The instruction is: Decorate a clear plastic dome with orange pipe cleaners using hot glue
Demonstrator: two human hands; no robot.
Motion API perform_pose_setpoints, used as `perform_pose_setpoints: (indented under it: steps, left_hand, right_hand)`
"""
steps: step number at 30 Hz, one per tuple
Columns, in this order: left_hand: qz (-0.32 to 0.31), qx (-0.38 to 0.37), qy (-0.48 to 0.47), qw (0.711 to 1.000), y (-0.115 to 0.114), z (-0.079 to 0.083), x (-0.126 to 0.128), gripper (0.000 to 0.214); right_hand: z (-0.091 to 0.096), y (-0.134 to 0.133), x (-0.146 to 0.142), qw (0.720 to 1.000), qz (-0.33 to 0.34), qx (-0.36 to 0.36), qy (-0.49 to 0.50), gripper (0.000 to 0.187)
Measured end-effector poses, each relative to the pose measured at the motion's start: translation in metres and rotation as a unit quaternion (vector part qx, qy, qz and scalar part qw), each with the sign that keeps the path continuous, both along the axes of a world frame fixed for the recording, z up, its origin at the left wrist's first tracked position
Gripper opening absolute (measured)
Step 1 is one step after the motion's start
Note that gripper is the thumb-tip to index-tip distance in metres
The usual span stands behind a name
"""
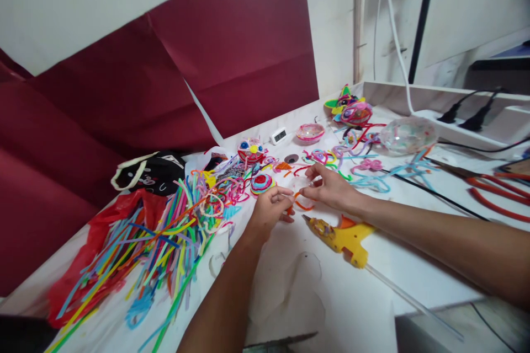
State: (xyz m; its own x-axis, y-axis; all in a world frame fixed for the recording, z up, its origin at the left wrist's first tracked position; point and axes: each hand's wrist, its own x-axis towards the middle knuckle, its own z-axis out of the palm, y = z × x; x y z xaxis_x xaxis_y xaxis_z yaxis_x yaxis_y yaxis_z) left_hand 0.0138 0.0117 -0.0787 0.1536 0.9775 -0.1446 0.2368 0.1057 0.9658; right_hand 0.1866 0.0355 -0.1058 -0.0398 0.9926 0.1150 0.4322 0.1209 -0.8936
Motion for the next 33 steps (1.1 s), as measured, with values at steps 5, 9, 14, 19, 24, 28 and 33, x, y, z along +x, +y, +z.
perform_pose_setpoints:
  steps: [5, 9, 14, 19, 24, 28, 33]
  left_hand:
    - [-0.014, -0.039, -0.022, 0.999, -0.001, 0.003, -0.001, 0.021]
    - [-0.021, -0.06, -0.033, 0.997, -0.001, 0.004, -0.003, 0.02]
    - [-0.025, -0.069, -0.051, 0.996, 0.001, 0.002, -0.006, 0.023]
    - [-0.034, -0.073, -0.066, 0.995, 0.002, 0.001, -0.008, 0.028]
    - [-0.041, -0.081, -0.08, 0.993, 0.003, 0.0, -0.01, 0.033]
    - [-0.046, -0.079, -0.081, 0.992, 0.004, -0.001, -0.011, 0.038]
    - [-0.045, -0.079, -0.081, 0.993, 0.005, -0.003, -0.011, 0.04]
  right_hand:
    - [0.0, -0.001, -0.001, 1.0, -0.001, 0.005, -0.006, 0.04]
    - [0.0, -0.001, -0.002, 1.0, 0.001, 0.012, -0.009, 0.039]
    - [0.0, -0.002, -0.001, 1.0, 0.0, 0.019, -0.012, 0.039]
    - [0.002, -0.003, -0.001, 1.0, -0.001, 0.025, -0.017, 0.039]
    - [0.003, -0.003, -0.002, 1.0, -0.001, 0.024, -0.018, 0.038]
    - [0.001, -0.003, -0.002, 0.999, -0.003, 0.029, -0.02, 0.038]
    - [0.001, -0.003, -0.002, 0.999, 0.0, 0.033, -0.019, 0.038]
